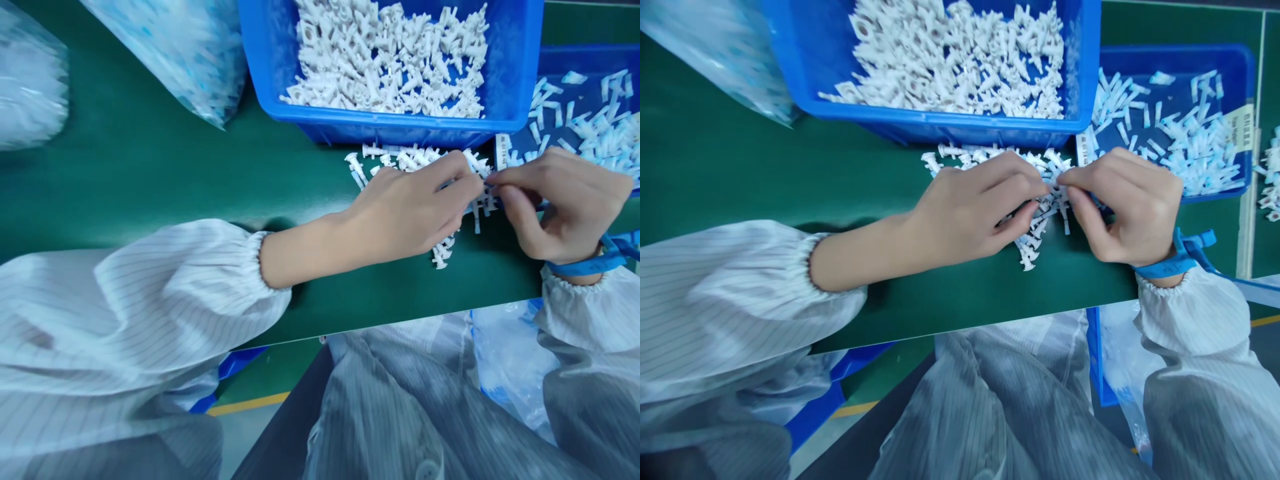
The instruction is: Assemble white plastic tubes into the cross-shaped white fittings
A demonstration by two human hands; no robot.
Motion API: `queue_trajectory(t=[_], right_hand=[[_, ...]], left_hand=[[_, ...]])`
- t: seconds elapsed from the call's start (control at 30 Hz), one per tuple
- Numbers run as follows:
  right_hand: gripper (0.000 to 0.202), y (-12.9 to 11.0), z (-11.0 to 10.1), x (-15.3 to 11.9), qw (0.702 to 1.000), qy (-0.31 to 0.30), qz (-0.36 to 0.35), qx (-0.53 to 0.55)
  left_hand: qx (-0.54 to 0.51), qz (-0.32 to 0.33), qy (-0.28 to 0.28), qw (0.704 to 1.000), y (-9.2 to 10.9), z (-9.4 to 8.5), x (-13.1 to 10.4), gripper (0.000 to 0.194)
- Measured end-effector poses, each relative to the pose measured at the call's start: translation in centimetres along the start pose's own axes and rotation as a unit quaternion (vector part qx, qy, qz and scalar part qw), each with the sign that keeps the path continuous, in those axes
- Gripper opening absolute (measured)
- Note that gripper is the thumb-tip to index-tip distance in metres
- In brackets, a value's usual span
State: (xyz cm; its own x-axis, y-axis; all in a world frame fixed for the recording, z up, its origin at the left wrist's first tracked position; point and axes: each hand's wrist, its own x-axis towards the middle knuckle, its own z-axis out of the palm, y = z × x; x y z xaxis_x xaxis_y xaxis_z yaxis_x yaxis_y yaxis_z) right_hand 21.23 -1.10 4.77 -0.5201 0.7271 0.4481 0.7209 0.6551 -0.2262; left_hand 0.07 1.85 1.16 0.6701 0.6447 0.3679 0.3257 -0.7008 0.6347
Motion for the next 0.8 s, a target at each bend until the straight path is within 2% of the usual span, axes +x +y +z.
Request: queue_trajectory(t=[0.1, 0.17, 0.27, 0.37, 0.43, 0.5, 0.57, 0.7, 0.8], right_hand=[[0.015, 0.4, 0.1, -0.2, 0.997, 0.054, 0.045, -0.013], [0.016, 0.7, 0.2, -0.2, 0.994, 0.071, 0.076, -0.034], [0.015, 1.4, 0.6, -0.2, 0.989, 0.059, 0.102, -0.087], [0.014, 2.7, 1.1, -0.6, 0.983, 0.002, 0.122, -0.139], [0.023, 3.8, 1.2, -0.9, 0.977, -0.023, 0.136, -0.160], [0.027, 4.8, 1.3, -1.3, 0.974, -0.036, 0.146, -0.168], [0.027, 5.4, 1.1, -1.5, 0.974, -0.045, 0.147, -0.167], [0.021, 5.4, 0.7, -1.4, 0.979, -0.042, 0.116, -0.159], [0.020, 5.0, 0.5, -1.2, 0.983, -0.022, 0.103, -0.153]], left_hand=[[0.043, 0.018, 0.007, 0.999, 0.0, -0.2, 0.1, 0.018], [0.098, 0.053, 0.014, 0.994, -0.1, -0.7, 0.4, 0.020], [0.187, 0.102, 0.047, 0.976, -0.6, -2.3, 1.3, 0.025], [0.280, 0.121, 0.041, 0.951, -0.8, -4.8, 2.7, 0.043], [0.341, 0.070, -0.007, 0.937, -0.6, -6.4, 3.7, 0.049], [0.362, -0.049, -0.087, 0.927, -0.5, -7.6, 4.6, 0.041], [0.333, -0.135, -0.134, 0.924, -0.8, -8.1, 5.3, 0.038], [0.245, -0.173, -0.189, 0.935, -1.9, -8.3, 5.8, 0.030], [0.241, -0.185, -0.214, 0.928, -2.6, -8.4, 5.8, 0.032]])
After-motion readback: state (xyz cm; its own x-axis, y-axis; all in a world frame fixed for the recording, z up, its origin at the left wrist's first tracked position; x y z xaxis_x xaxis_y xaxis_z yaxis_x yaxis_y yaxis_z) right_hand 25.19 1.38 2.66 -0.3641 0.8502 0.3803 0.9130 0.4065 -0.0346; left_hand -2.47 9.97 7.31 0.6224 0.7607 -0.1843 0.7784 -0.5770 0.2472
